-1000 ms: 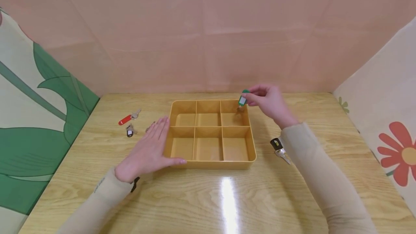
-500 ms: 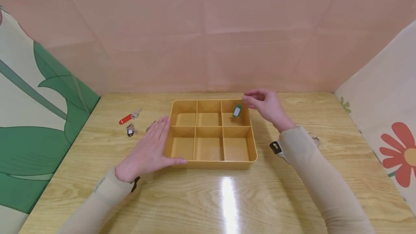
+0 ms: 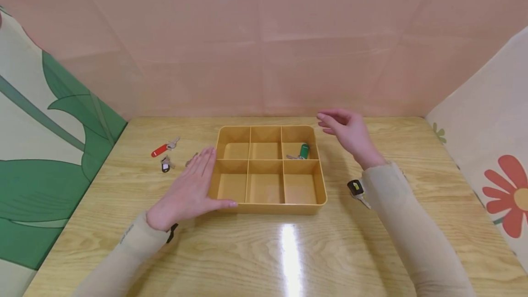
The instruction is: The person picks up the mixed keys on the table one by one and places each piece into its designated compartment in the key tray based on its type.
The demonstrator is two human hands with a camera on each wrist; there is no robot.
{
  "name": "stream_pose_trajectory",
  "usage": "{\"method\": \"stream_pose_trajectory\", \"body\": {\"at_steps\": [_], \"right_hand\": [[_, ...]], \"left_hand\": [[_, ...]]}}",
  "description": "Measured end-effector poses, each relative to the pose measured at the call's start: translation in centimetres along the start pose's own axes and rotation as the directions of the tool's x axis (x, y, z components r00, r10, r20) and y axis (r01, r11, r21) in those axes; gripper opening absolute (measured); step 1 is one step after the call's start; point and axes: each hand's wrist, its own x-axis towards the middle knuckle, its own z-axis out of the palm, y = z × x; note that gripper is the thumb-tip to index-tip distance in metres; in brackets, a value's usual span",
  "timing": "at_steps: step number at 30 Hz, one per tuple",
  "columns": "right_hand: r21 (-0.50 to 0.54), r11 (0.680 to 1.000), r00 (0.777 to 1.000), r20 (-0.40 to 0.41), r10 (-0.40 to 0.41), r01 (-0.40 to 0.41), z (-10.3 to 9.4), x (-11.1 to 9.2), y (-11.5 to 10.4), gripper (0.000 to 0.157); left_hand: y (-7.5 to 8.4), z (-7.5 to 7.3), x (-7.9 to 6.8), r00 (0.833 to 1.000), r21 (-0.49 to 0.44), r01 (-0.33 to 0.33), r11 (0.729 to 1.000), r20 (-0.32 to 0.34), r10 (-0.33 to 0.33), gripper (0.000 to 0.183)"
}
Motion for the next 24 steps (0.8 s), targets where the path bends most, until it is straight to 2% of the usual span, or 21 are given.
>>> {"method": "stream_pose_trajectory", "body": {"at_steps": [8, 14, 24], "right_hand": [[-0.097, 0.995, 1.000, -0.016, -0.011, 0.009, -0.3, -0.5, -0.2, 0.053], [-0.104, 0.995, 1.000, -0.018, -0.004, 0.002, -0.6, -0.9, -0.5, 0.052], [-0.091, 0.995, 0.998, -0.037, -0.043, 0.039, -1.2, -1.5, -0.3, 0.046]], "left_hand": [[0.0, 0.0, 0.0, 1.000, 0.014, 0.010, 1.000, 0.012, -0.010, 0.138], [0.0, 0.0, -0.1, 1.000, 0.011, 0.012, 1.000, 0.011, -0.012, 0.138], [0.1, 0.0, -0.1, 1.000, 0.008, 0.012, 1.000, 0.016, -0.012, 0.138]]}}
